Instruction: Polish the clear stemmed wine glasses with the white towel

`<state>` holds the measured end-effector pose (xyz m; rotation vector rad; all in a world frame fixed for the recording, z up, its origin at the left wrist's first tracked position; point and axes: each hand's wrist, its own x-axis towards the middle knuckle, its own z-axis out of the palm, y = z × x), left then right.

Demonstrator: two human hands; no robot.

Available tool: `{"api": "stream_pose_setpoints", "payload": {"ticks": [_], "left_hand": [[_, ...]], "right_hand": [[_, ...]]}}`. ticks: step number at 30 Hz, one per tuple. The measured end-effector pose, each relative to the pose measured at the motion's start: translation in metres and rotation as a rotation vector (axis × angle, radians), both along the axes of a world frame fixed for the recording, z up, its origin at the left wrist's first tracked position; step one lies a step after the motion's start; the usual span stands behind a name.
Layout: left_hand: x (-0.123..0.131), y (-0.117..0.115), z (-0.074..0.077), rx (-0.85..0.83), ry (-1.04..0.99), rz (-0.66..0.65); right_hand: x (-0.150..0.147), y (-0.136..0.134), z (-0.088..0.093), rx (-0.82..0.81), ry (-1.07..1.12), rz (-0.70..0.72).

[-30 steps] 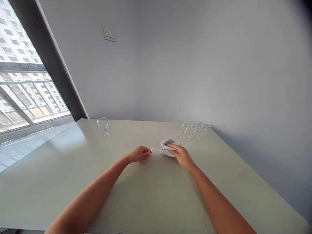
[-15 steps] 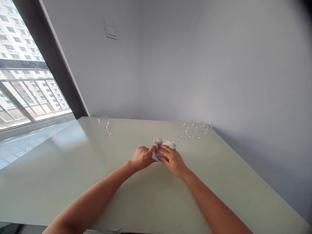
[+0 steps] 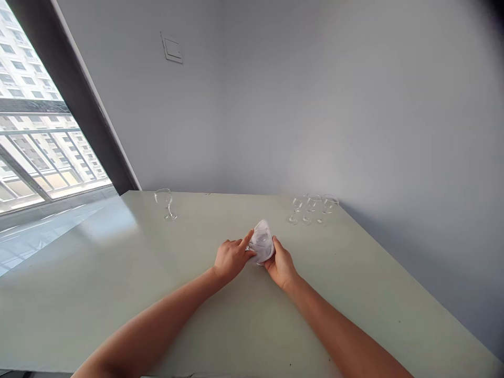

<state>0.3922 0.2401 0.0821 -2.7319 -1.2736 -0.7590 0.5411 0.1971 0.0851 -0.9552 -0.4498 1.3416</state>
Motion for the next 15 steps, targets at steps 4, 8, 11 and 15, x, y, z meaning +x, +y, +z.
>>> {"api": "stream_pose_setpoints", "payload": {"ticks": [4, 8, 11, 15], "left_hand": [[0.0, -0.001, 0.002, 0.015, -0.033, 0.026], [0.004, -0.007, 0.001, 0.054, -0.108, -0.014], [0.008, -0.015, 0.001, 0.091, -0.196, -0.062], [0.01, -0.022, 0.006, -0.088, -0.41, -0.152]], "right_hand": [[-0.018, -0.012, 0.008, 0.167, -0.001, 0.127], [-0.031, -0.022, 0.006, 0.215, -0.063, 0.223], [-0.033, -0.022, 0.0, 0.211, -0.044, 0.244], [-0.025, -0.017, 0.0, 0.183, 0.002, 0.291]]}}
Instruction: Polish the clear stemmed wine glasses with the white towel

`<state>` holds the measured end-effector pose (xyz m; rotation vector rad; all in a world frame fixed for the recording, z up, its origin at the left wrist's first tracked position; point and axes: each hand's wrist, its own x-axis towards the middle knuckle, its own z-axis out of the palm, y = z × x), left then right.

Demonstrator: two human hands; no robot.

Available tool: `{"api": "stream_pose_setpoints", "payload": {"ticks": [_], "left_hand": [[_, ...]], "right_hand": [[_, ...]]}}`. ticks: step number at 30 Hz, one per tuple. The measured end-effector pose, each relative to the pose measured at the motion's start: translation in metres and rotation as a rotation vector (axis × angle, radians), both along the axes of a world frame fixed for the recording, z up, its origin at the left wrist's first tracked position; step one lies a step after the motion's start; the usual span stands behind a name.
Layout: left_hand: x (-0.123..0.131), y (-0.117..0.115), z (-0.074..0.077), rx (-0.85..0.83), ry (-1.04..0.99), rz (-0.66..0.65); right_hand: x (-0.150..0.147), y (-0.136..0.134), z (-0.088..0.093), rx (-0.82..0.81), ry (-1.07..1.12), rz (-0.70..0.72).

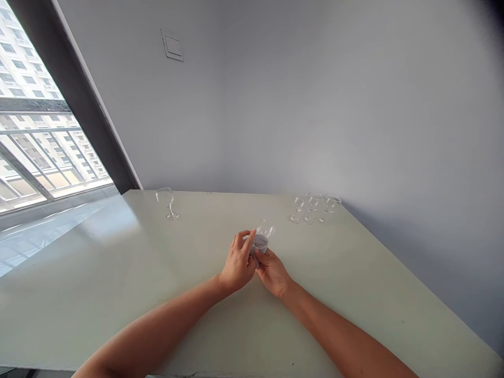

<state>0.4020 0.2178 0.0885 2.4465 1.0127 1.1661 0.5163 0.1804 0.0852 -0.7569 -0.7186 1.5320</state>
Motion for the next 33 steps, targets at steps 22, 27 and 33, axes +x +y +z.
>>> {"api": "stream_pose_setpoints", "payload": {"ticks": [22, 27, 33], "left_hand": [[-0.016, 0.044, 0.009, -1.283, -0.946, -0.301], [-0.022, 0.054, 0.003, -1.332, -0.966, -0.237], [-0.022, 0.047, 0.009, -1.443, -0.915, -0.307]], "right_hand": [[0.046, 0.012, 0.006, -0.037, -0.647, -0.416], [0.039, -0.009, 0.027, 0.677, -1.395, -0.239], [0.032, -0.008, 0.017, 0.807, -1.711, -0.164]]}}
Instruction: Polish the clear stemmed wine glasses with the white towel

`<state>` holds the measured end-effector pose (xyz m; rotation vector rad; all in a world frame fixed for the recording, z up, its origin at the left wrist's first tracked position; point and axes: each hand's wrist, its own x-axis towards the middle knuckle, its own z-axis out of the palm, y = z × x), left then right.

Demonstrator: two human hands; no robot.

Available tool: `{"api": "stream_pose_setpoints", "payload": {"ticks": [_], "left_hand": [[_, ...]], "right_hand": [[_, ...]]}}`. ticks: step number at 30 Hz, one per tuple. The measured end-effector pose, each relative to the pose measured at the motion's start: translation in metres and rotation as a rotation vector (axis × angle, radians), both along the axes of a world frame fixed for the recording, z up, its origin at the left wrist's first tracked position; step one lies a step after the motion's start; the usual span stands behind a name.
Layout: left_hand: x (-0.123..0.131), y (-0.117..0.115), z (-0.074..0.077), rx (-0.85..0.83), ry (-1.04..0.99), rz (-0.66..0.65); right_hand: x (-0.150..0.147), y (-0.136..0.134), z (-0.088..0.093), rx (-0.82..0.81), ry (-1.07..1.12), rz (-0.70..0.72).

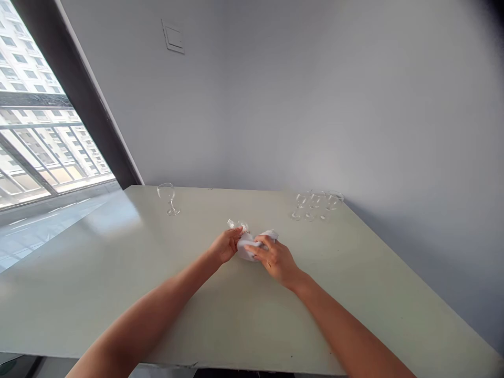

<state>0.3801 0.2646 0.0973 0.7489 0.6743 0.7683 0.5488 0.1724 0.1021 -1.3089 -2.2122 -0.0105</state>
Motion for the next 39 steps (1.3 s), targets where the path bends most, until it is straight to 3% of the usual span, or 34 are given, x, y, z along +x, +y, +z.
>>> {"api": "stream_pose_setpoints", "payload": {"ticks": [2, 5, 10, 12, 15, 19, 22, 24, 26, 28, 30, 34, 39], "left_hand": [[0.001, -0.002, 0.002, -0.042, -0.016, -0.033], [0.004, -0.004, 0.004, -0.081, -0.088, -0.006], [0.011, -0.01, 0.007, 0.086, -0.189, 0.134], [0.014, -0.015, 0.009, 0.182, -0.169, 0.232], [0.015, -0.02, 0.013, 0.319, -0.1, 0.322], [0.013, -0.019, 0.017, 0.433, -0.043, 0.369], [0.009, -0.014, 0.019, 0.492, -0.021, 0.405], [0.008, -0.012, 0.02, 0.528, 0.01, 0.415], [0.008, -0.013, 0.022, 0.562, 0.045, 0.416], [0.01, -0.017, 0.022, 0.581, 0.066, 0.408], [0.013, -0.023, 0.021, 0.587, 0.067, 0.379], [0.019, -0.031, 0.012, 0.614, 0.069, 0.298], [0.018, -0.02, -0.015, 0.696, 0.212, 0.312]], "right_hand": [[0.005, 0.005, -0.003, -0.073, 0.21, 0.02], [0.011, 0.011, -0.003, -0.28, 0.716, 0.035], [0.001, 0.018, -0.011, -0.686, 1.521, 0.015], [-0.008, 0.018, -0.015, -0.814, 1.713, -0.008], [-0.02, 0.015, -0.018, -1.023, 1.828, -0.047], [-0.028, 0.009, -0.019, -1.158, 1.693, -0.074], [-0.027, 0.001, -0.016, -1.086, 1.246, -0.012], [-0.023, -0.003, -0.011, -0.823, 0.84, -0.011], [-0.017, -0.005, -0.004, -0.443, 0.53, -0.123], [-0.012, -0.002, 0.003, -0.126, 0.344, -0.274], [-0.01, 0.003, 0.008, 0.019, 0.192, -0.354], [-0.012, 0.022, 0.007, -0.017, -0.039, -0.35], [0.003, 0.058, -0.003, -0.212, 0.029, -0.466]]}}
